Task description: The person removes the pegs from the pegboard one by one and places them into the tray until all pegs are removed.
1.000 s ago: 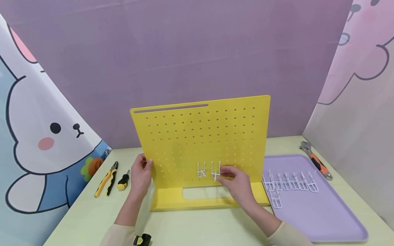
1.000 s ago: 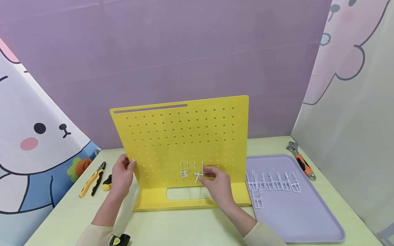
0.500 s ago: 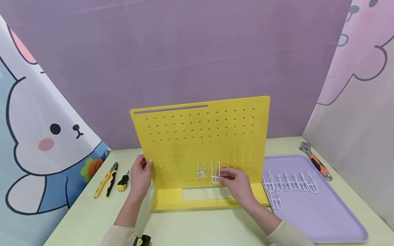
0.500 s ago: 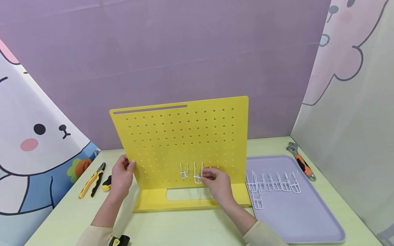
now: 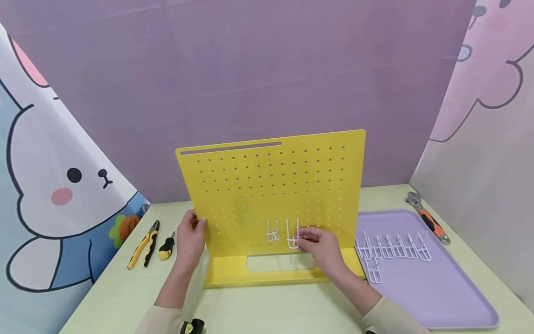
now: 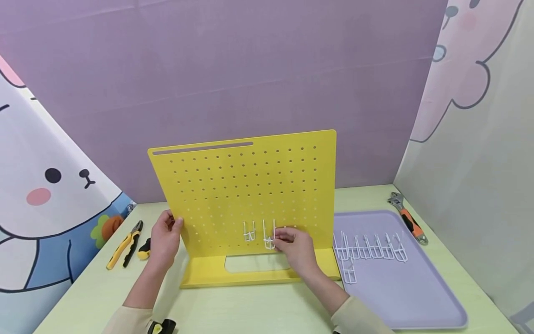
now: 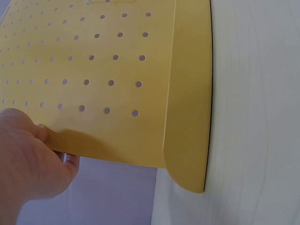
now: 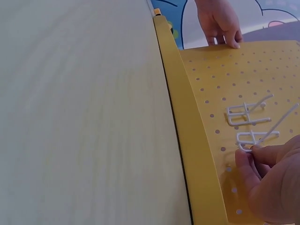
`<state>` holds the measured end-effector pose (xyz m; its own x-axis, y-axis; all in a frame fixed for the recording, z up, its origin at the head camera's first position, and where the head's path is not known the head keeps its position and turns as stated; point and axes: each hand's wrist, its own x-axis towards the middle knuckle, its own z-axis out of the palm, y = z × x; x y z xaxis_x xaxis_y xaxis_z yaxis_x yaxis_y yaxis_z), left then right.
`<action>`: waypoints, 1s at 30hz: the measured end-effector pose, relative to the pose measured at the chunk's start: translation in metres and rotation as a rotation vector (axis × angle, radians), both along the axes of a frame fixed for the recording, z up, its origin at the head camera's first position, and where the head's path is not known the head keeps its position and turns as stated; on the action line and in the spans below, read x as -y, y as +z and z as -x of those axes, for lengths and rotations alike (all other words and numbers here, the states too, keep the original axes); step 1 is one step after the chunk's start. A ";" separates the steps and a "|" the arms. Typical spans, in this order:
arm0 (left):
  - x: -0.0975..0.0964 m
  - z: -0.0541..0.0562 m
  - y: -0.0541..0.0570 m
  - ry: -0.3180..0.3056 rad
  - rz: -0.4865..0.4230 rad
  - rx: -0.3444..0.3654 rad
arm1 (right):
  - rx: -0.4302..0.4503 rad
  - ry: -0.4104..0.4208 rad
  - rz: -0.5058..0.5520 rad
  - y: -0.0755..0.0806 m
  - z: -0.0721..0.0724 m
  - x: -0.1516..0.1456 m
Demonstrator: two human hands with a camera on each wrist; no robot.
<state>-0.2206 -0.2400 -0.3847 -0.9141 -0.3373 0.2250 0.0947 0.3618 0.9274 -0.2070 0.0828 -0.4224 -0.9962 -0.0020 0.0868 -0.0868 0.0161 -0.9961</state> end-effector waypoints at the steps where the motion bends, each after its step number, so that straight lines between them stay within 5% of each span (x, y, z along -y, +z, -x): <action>1: 0.000 0.000 0.000 0.000 0.000 -0.001 | 0.003 -0.001 0.001 0.000 0.000 0.000; 30: -0.001 0.001 0.000 0.005 -0.015 0.015 | -0.008 0.056 0.055 0.013 -0.013 -0.010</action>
<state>-0.2212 -0.2395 -0.3845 -0.9158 -0.3450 0.2056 0.0786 0.3481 0.9342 -0.1940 0.0928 -0.4093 -0.9939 -0.0529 0.0966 -0.0943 -0.0442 -0.9946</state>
